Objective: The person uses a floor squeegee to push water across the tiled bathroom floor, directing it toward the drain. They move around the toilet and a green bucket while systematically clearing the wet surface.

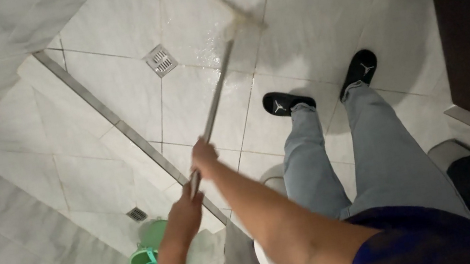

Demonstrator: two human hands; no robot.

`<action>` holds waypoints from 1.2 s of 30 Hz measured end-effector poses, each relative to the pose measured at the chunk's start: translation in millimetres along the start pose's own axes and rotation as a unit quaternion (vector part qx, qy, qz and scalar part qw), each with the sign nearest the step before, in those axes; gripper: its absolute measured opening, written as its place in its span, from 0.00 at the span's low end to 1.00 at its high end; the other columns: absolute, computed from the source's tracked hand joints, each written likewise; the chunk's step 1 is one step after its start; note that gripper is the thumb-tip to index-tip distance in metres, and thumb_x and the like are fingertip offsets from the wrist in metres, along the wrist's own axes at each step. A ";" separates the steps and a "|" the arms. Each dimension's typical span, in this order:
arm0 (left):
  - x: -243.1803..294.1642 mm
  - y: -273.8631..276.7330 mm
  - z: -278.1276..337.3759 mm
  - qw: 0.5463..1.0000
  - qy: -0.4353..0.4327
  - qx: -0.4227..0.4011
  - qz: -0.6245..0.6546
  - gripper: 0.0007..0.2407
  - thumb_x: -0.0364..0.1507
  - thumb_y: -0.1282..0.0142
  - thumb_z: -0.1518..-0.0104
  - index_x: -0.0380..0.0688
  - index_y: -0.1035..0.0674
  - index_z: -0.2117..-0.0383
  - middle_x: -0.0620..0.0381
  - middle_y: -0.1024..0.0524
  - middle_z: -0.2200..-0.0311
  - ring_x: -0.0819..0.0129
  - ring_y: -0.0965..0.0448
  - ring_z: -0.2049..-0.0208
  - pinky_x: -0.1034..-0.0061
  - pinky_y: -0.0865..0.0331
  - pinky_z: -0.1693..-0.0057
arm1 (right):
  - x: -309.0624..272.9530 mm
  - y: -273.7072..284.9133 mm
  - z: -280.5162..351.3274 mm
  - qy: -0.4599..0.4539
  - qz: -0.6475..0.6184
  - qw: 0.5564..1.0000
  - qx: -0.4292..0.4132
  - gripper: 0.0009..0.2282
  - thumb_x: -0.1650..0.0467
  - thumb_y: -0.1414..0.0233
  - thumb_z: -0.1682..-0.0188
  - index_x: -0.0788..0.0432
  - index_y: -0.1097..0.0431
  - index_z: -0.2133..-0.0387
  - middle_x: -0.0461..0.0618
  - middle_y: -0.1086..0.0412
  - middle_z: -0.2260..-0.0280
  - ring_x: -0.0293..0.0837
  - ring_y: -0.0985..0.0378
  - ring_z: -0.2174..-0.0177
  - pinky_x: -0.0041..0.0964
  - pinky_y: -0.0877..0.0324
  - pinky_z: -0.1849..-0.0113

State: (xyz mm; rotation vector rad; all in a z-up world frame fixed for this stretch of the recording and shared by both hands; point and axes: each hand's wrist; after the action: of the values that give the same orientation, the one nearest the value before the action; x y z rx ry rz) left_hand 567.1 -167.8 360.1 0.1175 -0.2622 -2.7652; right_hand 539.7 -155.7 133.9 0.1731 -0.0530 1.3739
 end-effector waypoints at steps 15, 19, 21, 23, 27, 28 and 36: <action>57.9 -123.4 -95.3 0.973 -0.168 -0.017 -0.155 0.21 0.39 0.60 0.34 0.52 0.38 0.35 0.38 0.19 0.60 0.42 0.17 0.57 0.52 0.23 0.54 | 77.4 182.2 -183.3 -0.064 -0.287 0.956 0.026 0.31 0.46 0.65 0.48 0.61 0.42 0.49 0.60 0.36 0.87 0.62 0.25 0.81 0.62 0.23 0.73; -0.1 -84.1 -36.3 0.988 -0.106 -0.047 -0.100 0.20 0.36 0.60 0.32 0.52 0.39 0.34 0.31 0.22 0.54 0.33 0.21 0.49 0.46 0.29 0.44 | 109.8 90.9 -138.5 -0.079 -0.290 0.954 0.011 0.23 0.57 0.64 0.44 0.70 0.39 0.58 0.70 0.30 0.77 0.63 0.23 0.76 0.59 0.27 0.71; -45.1 -81.8 -19.8 0.994 -0.068 -0.030 -0.078 0.20 0.37 0.61 0.32 0.56 0.39 0.34 0.31 0.22 0.53 0.34 0.22 0.48 0.46 0.29 0.43 | 112.6 42.6 -79.8 -0.097 -0.276 0.956 0.003 0.18 0.64 0.62 0.43 0.71 0.32 0.65 0.68 0.31 0.75 0.58 0.26 0.78 0.56 0.29 0.74; -86.5 -85.0 4.8 0.997 0.005 -0.002 -0.076 0.20 0.40 0.64 0.33 0.57 0.40 0.35 0.42 0.19 0.58 0.46 0.16 0.60 0.53 0.23 0.54 | 125.3 2.4 -17.3 -0.125 -0.243 0.960 -0.067 0.27 0.52 0.70 0.40 0.63 0.38 0.48 0.53 0.40 0.74 0.44 0.37 0.79 0.45 0.36 0.76; -91.4 -62.7 54.9 0.994 0.095 0.025 -0.040 0.19 0.38 0.63 0.34 0.58 0.37 0.36 0.48 0.20 0.52 0.47 0.19 0.52 0.52 0.28 0.49 | 104.6 -13.7 75.0 -0.153 -0.162 0.968 -0.113 0.26 0.53 0.71 0.39 0.61 0.38 0.46 0.48 0.40 0.80 0.41 0.38 0.84 0.42 0.35 0.79; -89.5 -63.3 58.6 0.995 0.075 0.047 -0.055 0.20 0.38 0.61 0.35 0.56 0.38 0.36 0.47 0.19 0.55 0.45 0.19 0.54 0.51 0.28 0.50 | 102.6 -8.2 81.4 -0.119 -0.167 0.971 -0.123 0.26 0.53 0.69 0.39 0.63 0.36 0.49 0.48 0.40 0.83 0.41 0.38 0.85 0.42 0.33 0.80; 52.7 -133.0 -94.5 0.970 -0.196 0.124 0.070 0.26 0.31 0.57 0.37 0.57 0.44 0.30 0.39 0.21 0.60 0.43 0.19 0.61 0.54 0.29 0.55 | -7.5 173.1 -73.4 0.137 -0.188 0.970 -0.078 0.31 0.47 0.58 0.46 0.68 0.31 0.66 0.54 0.34 0.80 0.45 0.33 0.87 0.40 0.31 0.82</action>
State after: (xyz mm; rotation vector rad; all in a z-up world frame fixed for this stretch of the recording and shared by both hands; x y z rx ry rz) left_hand 483.1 -80.4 238.9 -0.3754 -0.6915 -2.5819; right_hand 364.2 -119.6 76.4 -0.1349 0.0994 0.9993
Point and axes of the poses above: each hand's wrist, its own z-axis away from the middle knuckle, its own y-axis out of the back of the hand, x = y × z
